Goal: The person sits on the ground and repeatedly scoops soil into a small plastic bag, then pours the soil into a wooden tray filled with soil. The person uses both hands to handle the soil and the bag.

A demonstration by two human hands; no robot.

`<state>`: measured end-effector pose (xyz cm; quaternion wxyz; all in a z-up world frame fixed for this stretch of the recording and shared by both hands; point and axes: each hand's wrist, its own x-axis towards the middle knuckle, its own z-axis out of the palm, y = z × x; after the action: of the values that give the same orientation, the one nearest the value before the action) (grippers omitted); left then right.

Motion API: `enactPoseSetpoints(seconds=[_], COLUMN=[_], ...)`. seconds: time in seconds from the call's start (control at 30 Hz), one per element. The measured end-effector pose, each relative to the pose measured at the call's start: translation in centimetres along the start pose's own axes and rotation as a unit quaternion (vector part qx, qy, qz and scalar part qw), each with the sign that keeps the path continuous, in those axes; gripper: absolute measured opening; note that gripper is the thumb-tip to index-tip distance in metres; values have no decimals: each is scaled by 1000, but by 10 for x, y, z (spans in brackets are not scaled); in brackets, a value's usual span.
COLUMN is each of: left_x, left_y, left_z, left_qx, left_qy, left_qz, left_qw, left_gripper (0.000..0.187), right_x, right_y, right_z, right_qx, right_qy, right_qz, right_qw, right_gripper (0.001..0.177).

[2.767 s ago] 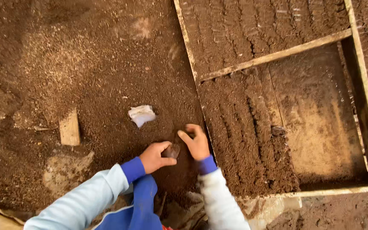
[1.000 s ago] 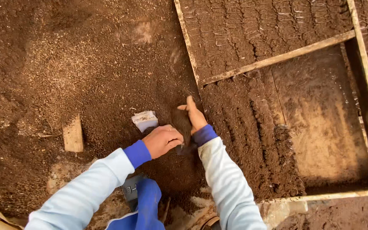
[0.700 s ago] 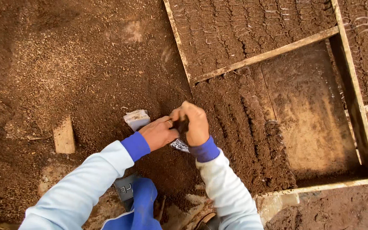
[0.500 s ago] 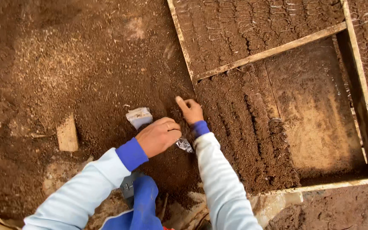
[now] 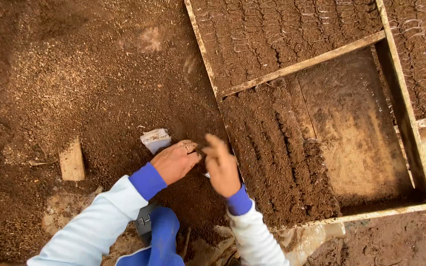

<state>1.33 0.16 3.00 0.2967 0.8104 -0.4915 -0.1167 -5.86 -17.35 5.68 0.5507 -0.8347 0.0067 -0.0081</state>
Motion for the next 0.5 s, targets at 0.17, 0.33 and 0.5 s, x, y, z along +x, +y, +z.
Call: enactPoseSetpoints(seconds=[0.17, 0.33, 0.5], left_x=[-22, -45, -40], left_y=[19, 0, -3], left_z=[15, 81, 95], left_qx=[-339, -500, -470], left_qy=[-17, -32, 3], left_qz=[-123, -232, -261], left_qw=[933, 834, 843], left_gripper=[29, 33, 23], right_x=[-36, -21, -25], right_y=[30, 48, 17], right_z=[6, -5, 20], right_qx=[154, 33, -83], right_qy=[-91, -44, -58], right_qz=[-12, 155, -40], right_qw=[984, 986, 994], right_gripper=[57, 83, 13])
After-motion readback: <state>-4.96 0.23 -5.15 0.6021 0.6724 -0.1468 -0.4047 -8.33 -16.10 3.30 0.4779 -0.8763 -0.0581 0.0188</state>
